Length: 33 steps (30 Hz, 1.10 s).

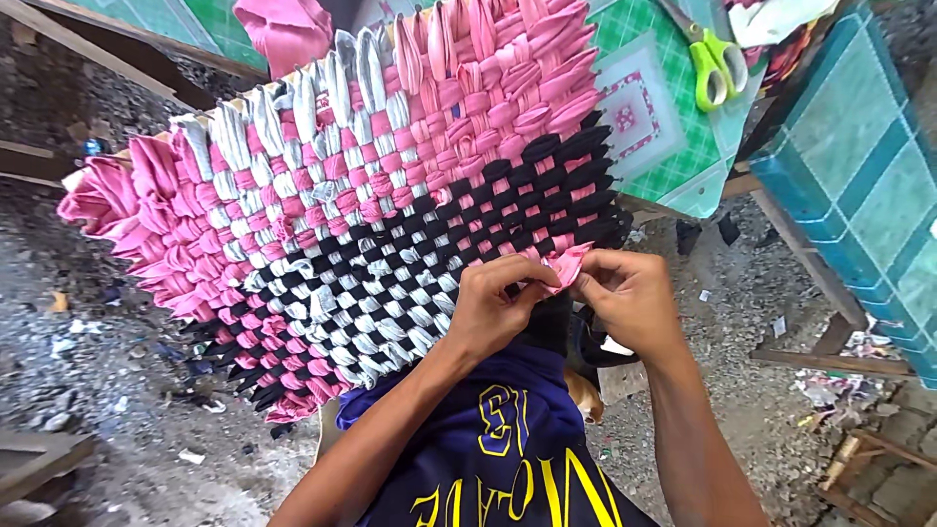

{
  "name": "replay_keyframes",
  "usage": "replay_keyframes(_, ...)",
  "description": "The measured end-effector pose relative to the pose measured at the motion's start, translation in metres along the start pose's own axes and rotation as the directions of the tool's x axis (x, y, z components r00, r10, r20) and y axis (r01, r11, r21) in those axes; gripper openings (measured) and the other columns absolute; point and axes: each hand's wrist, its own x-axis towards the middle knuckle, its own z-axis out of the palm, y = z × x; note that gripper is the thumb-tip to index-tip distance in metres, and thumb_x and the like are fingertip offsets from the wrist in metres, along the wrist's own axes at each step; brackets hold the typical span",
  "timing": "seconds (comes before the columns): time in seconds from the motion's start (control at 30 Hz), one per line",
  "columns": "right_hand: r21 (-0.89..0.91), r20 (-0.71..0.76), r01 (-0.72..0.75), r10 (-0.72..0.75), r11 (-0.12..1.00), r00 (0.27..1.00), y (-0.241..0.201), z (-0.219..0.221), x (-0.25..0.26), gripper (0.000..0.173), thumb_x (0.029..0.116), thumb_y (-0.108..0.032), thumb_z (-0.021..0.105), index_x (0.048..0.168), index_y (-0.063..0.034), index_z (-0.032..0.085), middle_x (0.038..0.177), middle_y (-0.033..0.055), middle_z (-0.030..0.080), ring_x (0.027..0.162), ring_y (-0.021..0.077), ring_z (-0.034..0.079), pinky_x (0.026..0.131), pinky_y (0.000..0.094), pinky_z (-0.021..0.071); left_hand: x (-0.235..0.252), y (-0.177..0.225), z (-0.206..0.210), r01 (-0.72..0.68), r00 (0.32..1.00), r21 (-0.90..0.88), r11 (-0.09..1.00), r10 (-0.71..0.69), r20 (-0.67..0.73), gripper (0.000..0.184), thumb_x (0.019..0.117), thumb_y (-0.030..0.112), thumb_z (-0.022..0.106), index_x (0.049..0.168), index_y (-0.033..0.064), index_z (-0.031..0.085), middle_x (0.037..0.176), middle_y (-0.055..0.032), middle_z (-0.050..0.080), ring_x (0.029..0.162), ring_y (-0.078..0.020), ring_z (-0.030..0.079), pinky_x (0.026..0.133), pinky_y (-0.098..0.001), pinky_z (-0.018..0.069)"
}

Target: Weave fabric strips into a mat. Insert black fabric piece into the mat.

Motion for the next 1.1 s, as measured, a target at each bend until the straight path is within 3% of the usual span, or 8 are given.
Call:
replay_keyframes(0.07,0.042,0.006,-0.005,0.004,0.999,1.0,0.002,0.0,0.001,0.007,0.0927,0.0,0.068,0.094,-0.0053,0.072,0.081,0.0005,0.071,0.068,0.0071,0.068,0.062,0.0226,0.0598,0.001,0.002,0.001,0.028,0.999,-0.015,1.0,-0.028,-0.017,0.013,0.0884,-0.007,0.069,0.095,0.0013,0.077,0.094,-0.0068,0.075,0.082,-0.0107,0.071,0.069,-0.0266,0.061)
replay_keyframes(0.13,0.081,0.046,-0.025,0.021,0.996,0.999,-0.001,-0.001,0.0,0.005,0.0936,-0.003,0.069,0.097,-0.0057,0.071,0.08,0.0005,0.069,0.061,0.0067,0.062,0.055,0.0205,0.0541,0.001,0.005,0.002,0.051,0.998,-0.003,0.999,-0.051,-0.041,0.014,0.0893,-0.007,0.068,0.097,0.0008,0.076,0.094,-0.0064,0.074,0.08,-0.01,0.07,0.068,-0.026,0.061)
replay_keyframes(0.23,0.105,0.118,-0.057,0.044,0.993,0.992,-0.007,-0.008,-0.002,0.013,0.0953,-0.004,0.068,0.108,-0.0046,0.071,0.09,0.0028,0.071,0.065,0.0088,0.064,0.057,0.0214,0.0566,0.001,0.005,0.004,0.054,0.996,0.004,0.999,-0.053,-0.067,0.016,0.0892,-0.008,0.067,0.101,-0.0005,0.075,0.096,-0.0071,0.073,0.081,-0.0106,0.07,0.07,-0.0262,0.0618)
replay_keyframes(0.33,0.004,0.041,-0.032,0.031,0.999,0.999,-0.009,-0.007,-0.005,0.014,0.095,-0.003,0.066,0.106,-0.0066,0.072,0.101,0.0028,0.071,0.078,0.0095,0.069,0.067,0.0246,0.061,0.0,0.006,0.005,0.035,0.997,0.041,0.999,-0.032,-0.067,0.015,0.0894,-0.007,0.068,0.1,-0.0002,0.076,0.096,-0.0069,0.073,0.082,-0.0101,0.07,0.071,-0.0255,0.0612)
replay_keyframes(0.4,-0.034,-0.031,-0.014,0.012,0.999,0.999,-0.009,0.0,-0.007,0.014,0.0943,-0.001,0.065,0.105,-0.0062,0.073,0.104,0.0037,0.071,0.08,0.0098,0.069,0.068,0.0256,0.0617,0.001,0.008,0.005,0.016,0.998,0.079,0.997,-0.011,-0.069,0.015,0.0895,-0.007,0.067,0.099,0.0009,0.076,0.095,-0.0065,0.073,0.084,-0.01,0.069,0.071,-0.0251,0.0599)
replay_keyframes(0.7,-0.288,-0.313,-0.019,-0.075,0.957,0.947,-0.01,0.034,-0.018,0.013,0.0984,-0.004,0.061,0.105,-0.0035,0.071,0.099,0.0057,0.066,0.089,0.0101,0.066,0.076,0.026,0.0587,0.0,0.008,0.009,-0.026,0.997,0.131,0.991,0.036,-0.069,0.013,0.0887,-0.007,0.069,0.096,0.0011,0.077,0.095,-0.0072,0.076,0.088,-0.0117,0.072,0.077,-0.0276,0.0616)
replay_keyframes(0.87,-0.406,-0.397,-0.042,-0.134,0.913,0.908,-0.01,0.05,-0.018,0.016,0.0976,-0.003,0.058,0.106,-0.0024,0.072,0.097,0.0083,0.065,0.091,0.0151,0.065,0.078,0.0292,0.0567,0.002,0.007,0.009,0.087,0.996,-0.019,0.996,-0.088,-0.036,0.013,0.0875,-0.007,0.07,0.095,0.0013,0.075,0.091,-0.0054,0.074,0.078,-0.01,0.071,0.066,-0.0263,0.0623)
replay_keyframes(1.1,-0.474,-0.402,-0.052,-0.164,0.879,0.901,-0.012,0.053,-0.02,0.017,0.0952,0.0,0.06,0.106,-0.001,0.073,0.095,0.0098,0.065,0.09,0.018,0.065,0.079,0.0307,0.0564,0.003,0.002,0.005,0.128,0.991,-0.163,0.978,-0.121,0.053,0.011,0.0875,-0.009,0.069,0.093,-0.0004,0.073,0.09,-0.008,0.073,0.076,-0.013,0.071,0.067,-0.0296,0.0631)
